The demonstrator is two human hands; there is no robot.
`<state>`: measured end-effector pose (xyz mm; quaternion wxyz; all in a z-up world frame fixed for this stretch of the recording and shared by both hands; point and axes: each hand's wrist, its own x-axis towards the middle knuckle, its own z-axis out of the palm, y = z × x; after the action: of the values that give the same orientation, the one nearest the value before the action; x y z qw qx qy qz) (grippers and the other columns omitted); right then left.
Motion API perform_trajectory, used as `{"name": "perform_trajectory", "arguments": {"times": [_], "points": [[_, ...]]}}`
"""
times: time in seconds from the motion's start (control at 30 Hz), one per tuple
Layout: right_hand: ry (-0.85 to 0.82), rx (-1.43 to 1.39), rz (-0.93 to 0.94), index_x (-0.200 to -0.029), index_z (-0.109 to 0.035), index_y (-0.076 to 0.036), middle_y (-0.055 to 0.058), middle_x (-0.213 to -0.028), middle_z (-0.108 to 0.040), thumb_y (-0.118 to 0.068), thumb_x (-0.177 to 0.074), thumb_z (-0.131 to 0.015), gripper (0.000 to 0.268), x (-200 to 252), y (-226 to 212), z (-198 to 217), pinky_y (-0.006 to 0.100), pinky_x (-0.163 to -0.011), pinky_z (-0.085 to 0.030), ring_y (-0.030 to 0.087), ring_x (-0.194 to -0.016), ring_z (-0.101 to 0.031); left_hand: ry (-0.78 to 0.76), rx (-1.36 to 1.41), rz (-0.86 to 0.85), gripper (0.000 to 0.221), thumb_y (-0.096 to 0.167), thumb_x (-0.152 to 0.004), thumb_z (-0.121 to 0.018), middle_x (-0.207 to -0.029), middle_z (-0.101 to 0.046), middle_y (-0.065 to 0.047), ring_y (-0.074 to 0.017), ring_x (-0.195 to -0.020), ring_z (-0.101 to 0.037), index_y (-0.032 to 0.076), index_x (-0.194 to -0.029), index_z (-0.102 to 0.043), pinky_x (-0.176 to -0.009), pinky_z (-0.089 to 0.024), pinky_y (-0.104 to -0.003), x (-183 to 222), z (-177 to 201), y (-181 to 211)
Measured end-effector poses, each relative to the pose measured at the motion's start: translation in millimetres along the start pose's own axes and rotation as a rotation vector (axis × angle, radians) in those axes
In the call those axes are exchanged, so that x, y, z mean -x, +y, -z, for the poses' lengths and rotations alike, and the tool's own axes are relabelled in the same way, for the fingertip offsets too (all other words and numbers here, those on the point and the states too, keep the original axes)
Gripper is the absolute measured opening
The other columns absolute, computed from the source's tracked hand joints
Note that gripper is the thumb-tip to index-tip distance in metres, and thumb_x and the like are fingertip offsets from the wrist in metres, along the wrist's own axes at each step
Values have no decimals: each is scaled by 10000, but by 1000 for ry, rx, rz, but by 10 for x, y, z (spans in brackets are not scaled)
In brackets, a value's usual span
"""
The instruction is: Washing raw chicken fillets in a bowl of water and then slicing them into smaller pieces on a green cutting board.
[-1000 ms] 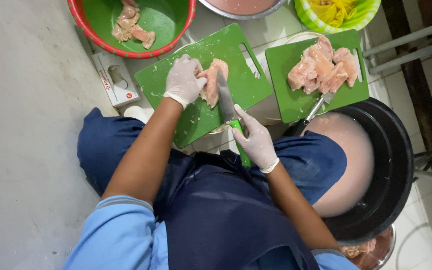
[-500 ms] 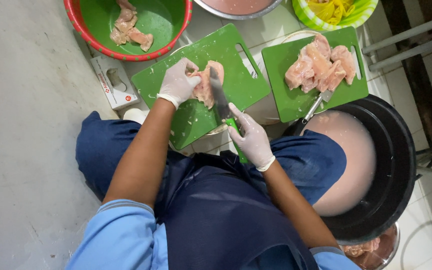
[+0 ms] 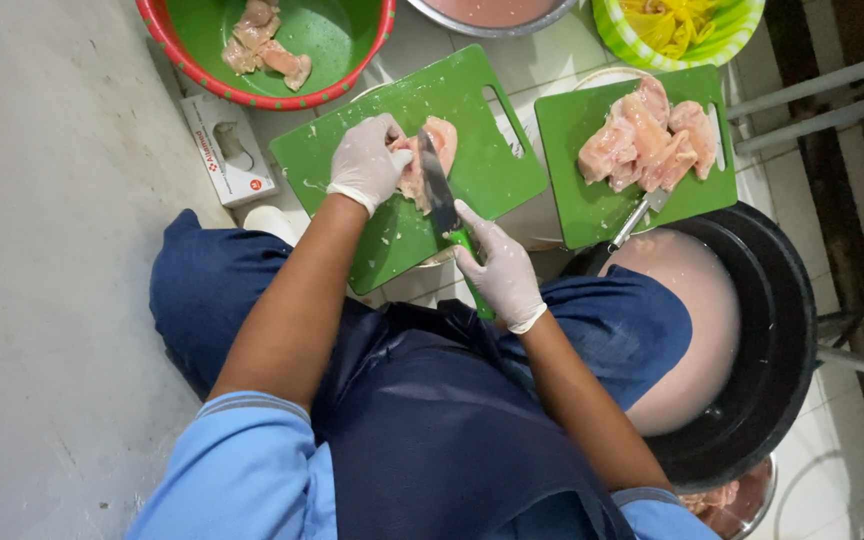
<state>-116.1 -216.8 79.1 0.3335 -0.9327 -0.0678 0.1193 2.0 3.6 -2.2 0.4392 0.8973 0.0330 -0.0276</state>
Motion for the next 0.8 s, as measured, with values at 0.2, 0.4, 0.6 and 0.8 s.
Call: {"name": "perform_trajectory", "arguments": {"times": [0.2,0.4,0.6,0.8], "points": [[-66,-70,-48,-1490,-469,-260,117,-1179,-686,-198,-930,-571,573,-242,-72,-45,399,-880,-536,241,-930,-679,-12,-25,21,190,271,-748,-762,-777,-603,-30,-267,-865,-669,210,-723,-584,-748,-523,-418,-64,-79,-110],[71,-12,197,-1441,-507,-168,166,-1306,-626,-183,-890,-640,567,-718,-79,-188,499,-974,-487,382,-1169,-604,-40,-59,33,185,260,-780,-760,-837,-606,-58,-291,-949,-657,196,-790,-587,-801,-532,-438,-72,-32,-93],[-41,-85,3,-1475,-485,-200,127,-1342,-615,-176,-907,-574,575,-529,-127,-166,454,-1038,-465,335,-1199,-605,-52,-32,46,180,253,-813,-737,-865,-603,-54,-291,-991,-646,181,-791,-573,-839,-525,-437,-76,-21,-118],[-24,-32,8,-1460,-485,-267,129,-1360,-602,-184,-878,-622,604,-356,-6,-200,506,-965,-509,386,-1138,-614,-83,-10,78,187,232,-832,-738,-882,-599,-32,-272,-999,-647,196,-807,-556,-850,-522,-441,-47,61,-63]]}}
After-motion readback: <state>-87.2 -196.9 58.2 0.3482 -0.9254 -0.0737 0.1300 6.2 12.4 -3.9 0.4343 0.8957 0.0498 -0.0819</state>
